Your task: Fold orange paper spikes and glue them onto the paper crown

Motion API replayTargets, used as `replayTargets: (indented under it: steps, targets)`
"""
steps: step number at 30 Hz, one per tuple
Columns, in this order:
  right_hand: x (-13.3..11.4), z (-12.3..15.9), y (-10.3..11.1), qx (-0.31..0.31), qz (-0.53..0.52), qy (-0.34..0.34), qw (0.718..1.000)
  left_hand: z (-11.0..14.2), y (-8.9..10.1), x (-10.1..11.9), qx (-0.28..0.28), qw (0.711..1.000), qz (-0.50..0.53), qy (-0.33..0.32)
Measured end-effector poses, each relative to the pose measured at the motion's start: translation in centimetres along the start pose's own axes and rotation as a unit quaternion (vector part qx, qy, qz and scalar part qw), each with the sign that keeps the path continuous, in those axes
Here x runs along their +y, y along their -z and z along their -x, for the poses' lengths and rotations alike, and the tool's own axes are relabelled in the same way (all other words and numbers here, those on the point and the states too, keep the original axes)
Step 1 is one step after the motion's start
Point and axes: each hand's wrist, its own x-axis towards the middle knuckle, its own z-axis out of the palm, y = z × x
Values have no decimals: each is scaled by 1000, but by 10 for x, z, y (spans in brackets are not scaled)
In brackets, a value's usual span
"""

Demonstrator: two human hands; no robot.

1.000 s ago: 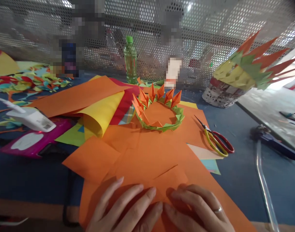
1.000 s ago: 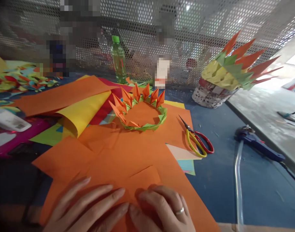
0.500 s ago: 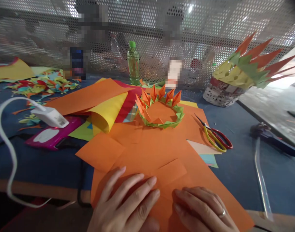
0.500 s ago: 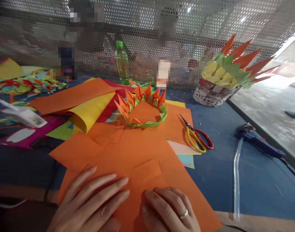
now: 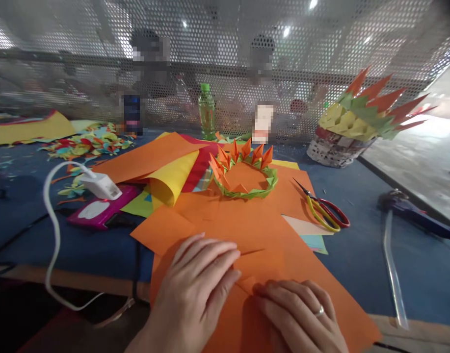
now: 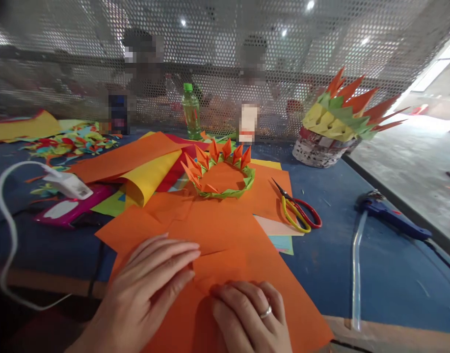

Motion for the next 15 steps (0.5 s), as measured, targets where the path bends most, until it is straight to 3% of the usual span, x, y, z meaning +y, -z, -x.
replayTargets:
  steps: [4, 8, 15]
  targets:
    - [5, 5, -1, 0, -7, -4, 1000, -11, 0, 2, -57, 998, 7, 41]
    - [8, 6, 1, -18, 2, 22, 1000, -14, -5, 7, -76, 991, 64, 90]
    - [18, 6, 8, -36, 54, 20, 998, 0, 4, 13, -103, 988, 107, 50]
